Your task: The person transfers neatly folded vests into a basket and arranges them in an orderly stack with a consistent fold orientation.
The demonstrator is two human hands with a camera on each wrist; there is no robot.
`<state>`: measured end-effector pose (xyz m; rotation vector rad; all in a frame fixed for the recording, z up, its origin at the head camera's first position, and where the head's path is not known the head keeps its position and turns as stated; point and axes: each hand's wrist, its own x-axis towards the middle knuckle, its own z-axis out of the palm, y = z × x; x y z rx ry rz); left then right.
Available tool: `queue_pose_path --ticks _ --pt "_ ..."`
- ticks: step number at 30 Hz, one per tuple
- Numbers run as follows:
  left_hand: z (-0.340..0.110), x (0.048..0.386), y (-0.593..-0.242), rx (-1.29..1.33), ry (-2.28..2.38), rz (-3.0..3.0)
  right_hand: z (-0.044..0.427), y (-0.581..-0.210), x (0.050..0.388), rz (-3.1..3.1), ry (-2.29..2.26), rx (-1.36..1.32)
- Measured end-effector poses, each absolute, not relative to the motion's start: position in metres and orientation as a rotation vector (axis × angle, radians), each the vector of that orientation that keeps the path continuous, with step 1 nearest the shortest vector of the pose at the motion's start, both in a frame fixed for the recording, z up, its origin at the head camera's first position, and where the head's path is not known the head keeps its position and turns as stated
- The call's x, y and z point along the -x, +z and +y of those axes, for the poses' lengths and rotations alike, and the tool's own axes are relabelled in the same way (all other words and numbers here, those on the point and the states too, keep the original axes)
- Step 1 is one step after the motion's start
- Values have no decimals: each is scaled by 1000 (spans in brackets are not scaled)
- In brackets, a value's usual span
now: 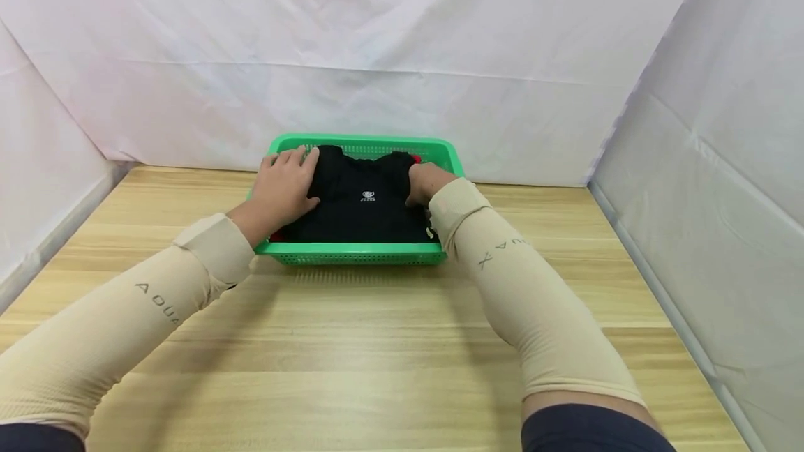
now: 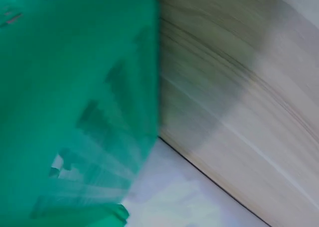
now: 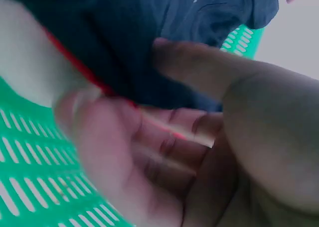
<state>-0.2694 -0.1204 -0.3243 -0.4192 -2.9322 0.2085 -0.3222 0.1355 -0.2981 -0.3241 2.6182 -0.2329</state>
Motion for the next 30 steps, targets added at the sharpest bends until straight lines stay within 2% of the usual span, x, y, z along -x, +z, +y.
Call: queue_pose_path --ticks 7,13,24,30 --pt "-107 259 -321 582 91 -2995 139 -292 307 2787 -128 488" --pt "-103 257 -328 676 124 -3140 143 -287 293 2686 -76 622" --pt "-112 262 -340 691 106 -3267 152 -267 277 2553 -36 726" --pt "-115 267 -342 684 117 -3286 153 -277 272 2571 -138 749"
